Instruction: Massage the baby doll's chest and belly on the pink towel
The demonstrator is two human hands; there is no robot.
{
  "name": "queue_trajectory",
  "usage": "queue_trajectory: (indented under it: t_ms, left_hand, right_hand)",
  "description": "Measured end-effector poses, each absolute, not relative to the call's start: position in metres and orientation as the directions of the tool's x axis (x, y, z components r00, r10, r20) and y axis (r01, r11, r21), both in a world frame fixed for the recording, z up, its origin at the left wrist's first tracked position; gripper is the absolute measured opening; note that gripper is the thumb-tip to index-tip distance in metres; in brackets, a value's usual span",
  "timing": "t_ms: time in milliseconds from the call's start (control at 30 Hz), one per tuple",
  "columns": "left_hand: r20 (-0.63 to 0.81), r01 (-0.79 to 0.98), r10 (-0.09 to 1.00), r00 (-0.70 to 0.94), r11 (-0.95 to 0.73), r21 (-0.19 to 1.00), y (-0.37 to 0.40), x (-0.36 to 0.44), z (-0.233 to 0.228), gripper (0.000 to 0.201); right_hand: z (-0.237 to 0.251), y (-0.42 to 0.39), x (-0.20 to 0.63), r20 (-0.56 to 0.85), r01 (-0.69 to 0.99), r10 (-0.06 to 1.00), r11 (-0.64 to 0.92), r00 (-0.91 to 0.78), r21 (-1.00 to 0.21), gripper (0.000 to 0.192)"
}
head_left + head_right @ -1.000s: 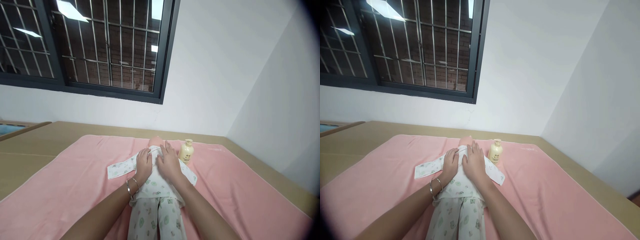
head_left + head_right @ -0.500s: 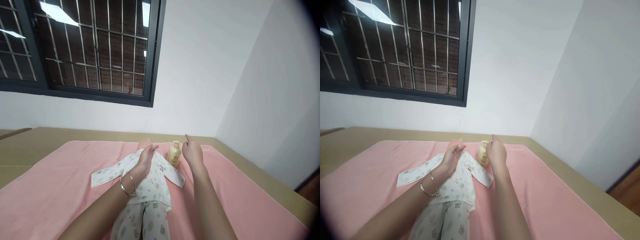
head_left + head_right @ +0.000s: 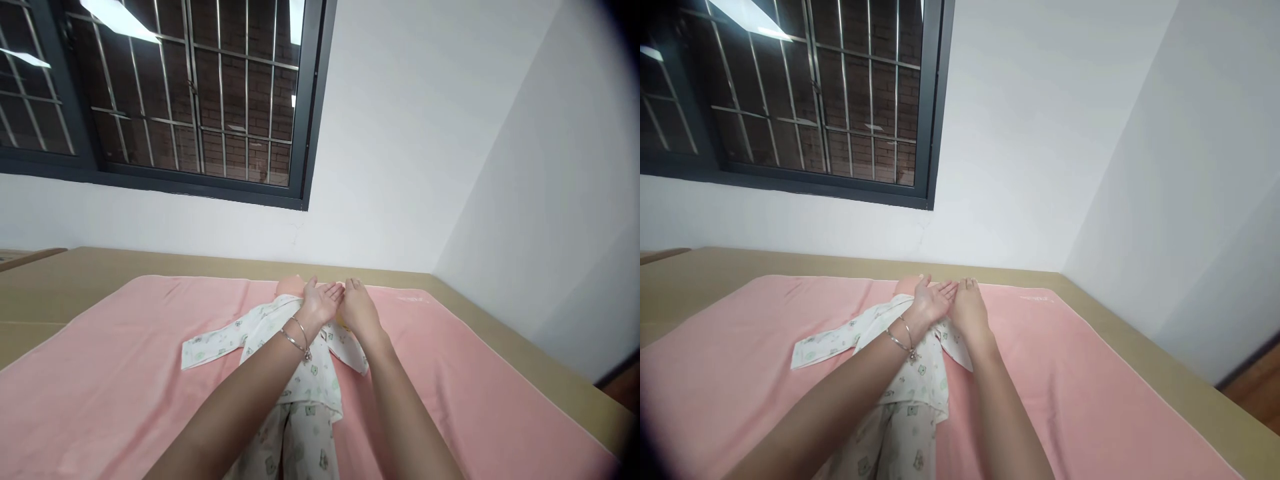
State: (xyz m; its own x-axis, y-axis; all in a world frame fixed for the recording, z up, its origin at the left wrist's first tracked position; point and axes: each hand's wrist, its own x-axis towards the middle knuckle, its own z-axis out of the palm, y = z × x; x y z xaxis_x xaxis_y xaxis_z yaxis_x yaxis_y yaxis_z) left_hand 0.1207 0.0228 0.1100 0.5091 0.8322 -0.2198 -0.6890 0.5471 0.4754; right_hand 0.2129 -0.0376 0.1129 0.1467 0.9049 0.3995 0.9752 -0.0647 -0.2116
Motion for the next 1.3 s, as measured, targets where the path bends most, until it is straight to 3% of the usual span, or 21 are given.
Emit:
queue_trajectory:
  t_ms: [233, 400, 533, 700, 833, 900, 1000, 1133, 1200, 1300]
  left_hand:
    - [-0.241, -0.607, 0.816, 0.525, 0.557, 0.567, 0.029, 0.108, 0.102, 0.07]
    - [-0.291, -0.48, 0.797, 0.529, 0.564, 0.672, 0.019, 0.069, 0.107, 0.066]
    - [-0.384, -0.399, 0.717, 0.582, 0.663, 0.634, -0.003, 0.027, 0.114, 0.052]
    - [-0.39, -0.458, 0.726, 0.566, 0.671, 0.584, -0.041, -0.01, 0.139, 0.044]
    - [-0.338, -0.501, 0.722, 0.604, 0.674, 0.543, -0.09, -0.031, 0.171, 0.044]
    - [-0.224, -0.513, 0.711, 0.667, 0.656, 0.554, -0.116, -0.042, 0.186, 0.045]
    - [-0.085, -0.546, 0.72, 0.689, 0.592, 0.593, -0.145, -0.061, 0.203, 0.05]
    - [-0.051, -0.581, 0.774, 0.631, 0.515, 0.63, -0.156, -0.077, 0.212, 0.056]
    - [-0.019, -0.585, 0.777, 0.629, 0.489, 0.647, -0.155, -0.076, 0.212, 0.059]
    - [0.082, -0.618, 0.793, 0.604, 0.401, 0.676, -0.155, -0.064, 0.204, 0.062]
  right_hand:
    - [0.115, -0.032, 0.203, 0.42, 0.967, 0.873, -0.203, 0.249, -0.151, 0.042]
    - [0.125, -0.03, 0.194, 0.343, 0.915, 0.859, -0.295, 0.38, -0.275, 0.042]
    - [0.128, -0.033, 0.194, 0.315, 0.883, 0.855, -0.29, 0.412, -0.369, 0.046]
    - [0.144, -0.058, 0.172, 0.323, 0.848, 0.886, -0.132, 0.333, -0.514, 0.051]
    - [0.159, -0.106, 0.119, 0.527, 0.77, 0.842, 0.262, 0.112, -0.582, 0.053]
    - [0.16, -0.131, 0.092, 0.594, 0.759, 0.805, 0.392, -0.01, -0.52, 0.052]
    - [0.154, -0.163, 0.06, 0.705, 0.812, 0.692, 0.496, -0.156, -0.308, 0.057]
    - [0.14, -0.189, 0.029, 0.768, 0.765, 0.515, 0.642, -0.38, -0.052, 0.072]
    - [0.134, -0.197, 0.018, 0.805, 0.753, 0.452, 0.658, -0.384, -0.011, 0.081]
    - [0.133, -0.203, 0.01, 0.822, 0.766, 0.464, 0.641, -0.331, -0.053, 0.088]
